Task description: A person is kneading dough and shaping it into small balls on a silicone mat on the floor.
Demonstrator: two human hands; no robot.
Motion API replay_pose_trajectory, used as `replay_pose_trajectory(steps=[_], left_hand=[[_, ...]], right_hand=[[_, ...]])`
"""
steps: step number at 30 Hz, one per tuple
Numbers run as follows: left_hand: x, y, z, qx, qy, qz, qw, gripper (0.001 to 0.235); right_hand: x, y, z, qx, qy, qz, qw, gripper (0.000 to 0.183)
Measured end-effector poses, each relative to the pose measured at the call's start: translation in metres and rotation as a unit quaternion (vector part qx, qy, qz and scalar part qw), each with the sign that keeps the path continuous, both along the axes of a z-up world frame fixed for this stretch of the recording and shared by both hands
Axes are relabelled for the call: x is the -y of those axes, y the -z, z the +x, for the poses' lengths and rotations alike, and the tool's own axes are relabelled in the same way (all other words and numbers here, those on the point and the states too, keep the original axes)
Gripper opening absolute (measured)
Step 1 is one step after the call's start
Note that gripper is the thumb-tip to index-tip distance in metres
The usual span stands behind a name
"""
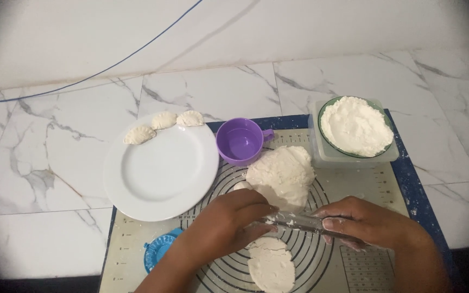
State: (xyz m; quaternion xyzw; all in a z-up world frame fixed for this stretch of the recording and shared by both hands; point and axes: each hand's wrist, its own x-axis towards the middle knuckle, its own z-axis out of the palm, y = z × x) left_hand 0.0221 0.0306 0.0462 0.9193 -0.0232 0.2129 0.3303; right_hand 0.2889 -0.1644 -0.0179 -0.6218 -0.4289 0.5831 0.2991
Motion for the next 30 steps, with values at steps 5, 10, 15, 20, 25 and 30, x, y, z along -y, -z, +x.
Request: replay_pose_trajectory(steps=[5,10,15,20,25,30], left_hand=[[0.002,-0.002,0.002,-0.008,-0.007,-0.051,0.999,0.025],[0.004,0.000,0.004,-0.002,-0.029,-0.102,0.994,0.021],[0.008,0.001,0.009,-0.102,-0.129,-0.206,0.965,0.018],[0.008,0.002,0.014,-0.163,-0.171,-0.245,0.940,0.022],[0.006,0.006,0.016,-0.195,-0.206,-0.271,0.920,0.028],[0.005,0.008,0.017,-0.231,-0.248,-0.302,0.891,0.023]], right_hand=[[0.000,0.004,0.000,0.018,-0.015,0.037,0.999,0.034],[-0.002,-0.005,-0.008,0.093,-0.003,0.005,0.996,0.034],[-0.008,-0.024,-0.025,0.236,0.000,0.018,0.972,0.035],[-0.010,-0.027,-0.035,0.296,0.004,0.033,0.955,0.038],[-0.011,-0.024,-0.043,0.339,0.017,0.056,0.939,0.034],[-0.014,-0.018,-0.048,0.371,0.005,0.099,0.923,0.042]])
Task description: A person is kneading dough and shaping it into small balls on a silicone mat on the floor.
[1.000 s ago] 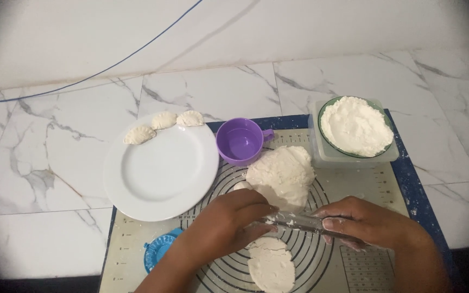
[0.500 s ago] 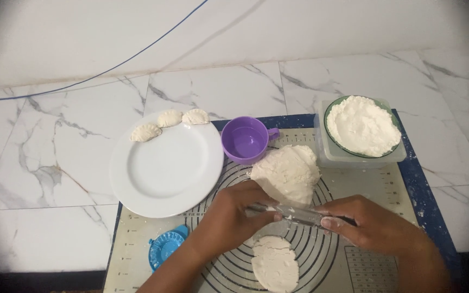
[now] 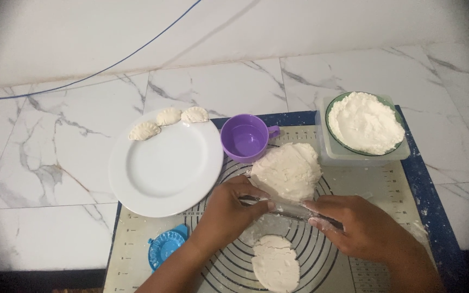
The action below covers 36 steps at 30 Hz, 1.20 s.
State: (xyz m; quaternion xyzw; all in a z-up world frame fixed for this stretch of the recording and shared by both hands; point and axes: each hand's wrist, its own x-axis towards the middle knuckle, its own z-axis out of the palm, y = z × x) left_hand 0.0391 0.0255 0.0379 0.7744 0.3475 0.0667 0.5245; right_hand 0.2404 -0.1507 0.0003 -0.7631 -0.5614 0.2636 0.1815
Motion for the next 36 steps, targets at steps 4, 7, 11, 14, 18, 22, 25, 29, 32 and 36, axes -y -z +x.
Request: replay_pose_trajectory(steps=[4,7,11,14,18,22,25,29,32,36], left_hand=[[-0.003,0.001,0.002,-0.018,-0.074,0.011,0.997,0.019],[-0.008,0.000,0.001,-0.036,-0.075,-0.022,0.996,0.022],[-0.005,-0.003,0.001,-0.044,-0.059,-0.016,0.997,0.023],[-0.003,-0.005,0.001,-0.046,-0.058,-0.011,0.997,0.024],[-0.002,-0.008,0.001,-0.067,-0.052,-0.013,0.996,0.023],[-0.005,-0.008,0.000,-0.074,-0.055,0.025,0.995,0.025],[-0.006,-0.010,0.000,-0.095,-0.051,0.043,0.993,0.026],[-0.003,-0.008,0.000,-0.041,-0.096,0.014,0.994,0.024],[-0.004,0.000,0.000,-0.006,-0.128,0.062,0.990,0.025],[-0.004,0.014,0.001,0.045,-0.109,0.188,0.975,0.022]], right_hand=[[-0.001,-0.007,-0.014,0.034,-0.032,0.118,0.992,0.038],[-0.002,-0.001,-0.014,0.101,-0.033,0.153,0.982,0.034],[0.001,0.010,-0.005,0.144,-0.038,0.141,0.979,0.038],[0.001,0.013,-0.003,0.172,-0.042,0.154,0.972,0.040],[0.001,0.014,-0.002,0.189,-0.040,0.174,0.966,0.039],[0.001,0.017,-0.005,0.221,-0.065,0.218,0.948,0.041],[0.000,0.019,-0.004,0.231,-0.086,0.215,0.945,0.043],[0.000,0.020,-0.001,0.231,-0.067,0.228,0.943,0.043],[0.001,0.024,0.004,0.230,-0.065,0.214,0.947,0.045],[0.001,0.030,0.013,0.227,-0.057,0.182,0.955,0.040]])
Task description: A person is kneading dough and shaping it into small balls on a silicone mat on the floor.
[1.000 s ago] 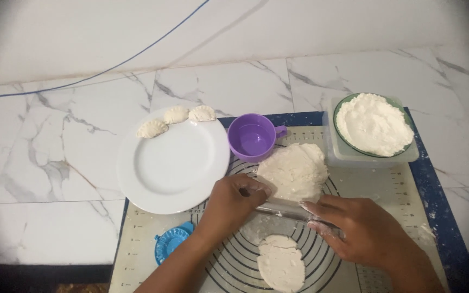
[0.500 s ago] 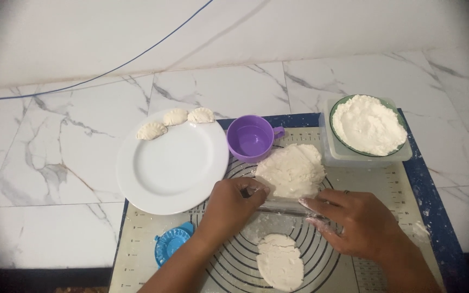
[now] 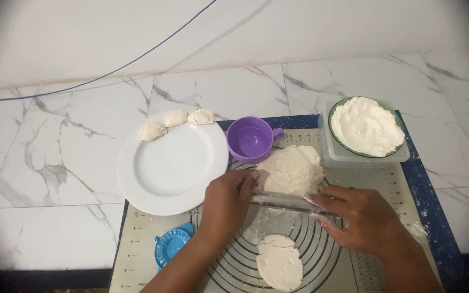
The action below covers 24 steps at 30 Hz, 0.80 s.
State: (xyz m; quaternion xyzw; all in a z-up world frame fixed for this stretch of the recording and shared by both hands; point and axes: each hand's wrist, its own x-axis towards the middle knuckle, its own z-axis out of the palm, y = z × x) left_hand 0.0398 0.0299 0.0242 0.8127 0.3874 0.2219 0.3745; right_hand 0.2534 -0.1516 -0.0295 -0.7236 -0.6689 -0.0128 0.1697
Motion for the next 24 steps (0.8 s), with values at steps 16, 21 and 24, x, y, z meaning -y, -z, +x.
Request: replay_pose_trajectory(steps=[16,21,24], left_hand=[[0.002,-0.021,-0.004,-0.003,0.041,-0.086,0.995,0.027],[0.000,-0.020,-0.009,-0.011,0.131,-0.042,0.990,0.043],[0.000,-0.028,-0.007,-0.022,0.164,-0.047,0.985,0.033]], right_hand=[[0.001,-0.007,-0.002,-0.015,0.012,0.045,0.999,0.039],[0.001,-0.012,0.000,-0.042,0.012,0.061,0.997,0.039],[0.005,-0.005,0.006,-0.022,0.026,0.043,0.999,0.043]])
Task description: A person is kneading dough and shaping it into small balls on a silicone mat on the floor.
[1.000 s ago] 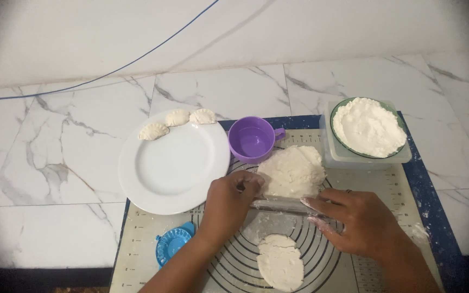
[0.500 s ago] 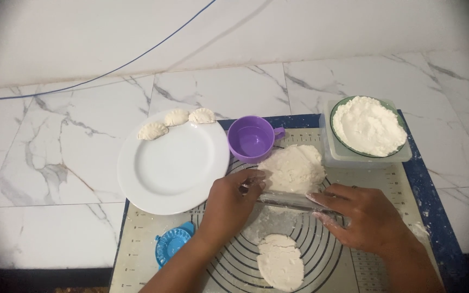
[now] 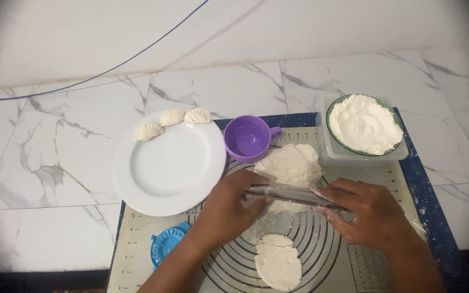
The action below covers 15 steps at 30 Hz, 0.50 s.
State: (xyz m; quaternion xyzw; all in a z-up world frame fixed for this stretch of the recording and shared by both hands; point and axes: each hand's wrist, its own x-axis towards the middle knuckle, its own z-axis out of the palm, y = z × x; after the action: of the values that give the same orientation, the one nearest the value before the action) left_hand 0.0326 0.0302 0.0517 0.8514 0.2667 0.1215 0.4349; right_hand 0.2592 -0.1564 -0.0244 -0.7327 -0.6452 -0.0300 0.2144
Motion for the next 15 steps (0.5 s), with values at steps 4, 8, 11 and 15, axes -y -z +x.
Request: replay_pose_trajectory(steps=[4,8,11,15], left_hand=[[-0.001,0.007,0.000,0.032,-0.012,0.002,0.999,0.028],[-0.001,0.008,0.002,0.047,-0.059,-0.093,0.993,0.022],[-0.002,0.015,0.004,0.021,-0.100,-0.110,0.989,0.018],[-0.002,0.013,0.004,-0.009,-0.148,-0.129,0.980,0.023]], right_hand=[[-0.003,-0.014,-0.009,-0.004,-0.020,0.050,0.999,0.041],[-0.003,-0.011,-0.012,0.044,-0.029,0.064,0.997,0.041],[-0.002,-0.005,-0.014,0.096,-0.029,0.061,0.993,0.042],[-0.006,-0.017,-0.026,0.129,-0.043,0.108,0.985,0.038]])
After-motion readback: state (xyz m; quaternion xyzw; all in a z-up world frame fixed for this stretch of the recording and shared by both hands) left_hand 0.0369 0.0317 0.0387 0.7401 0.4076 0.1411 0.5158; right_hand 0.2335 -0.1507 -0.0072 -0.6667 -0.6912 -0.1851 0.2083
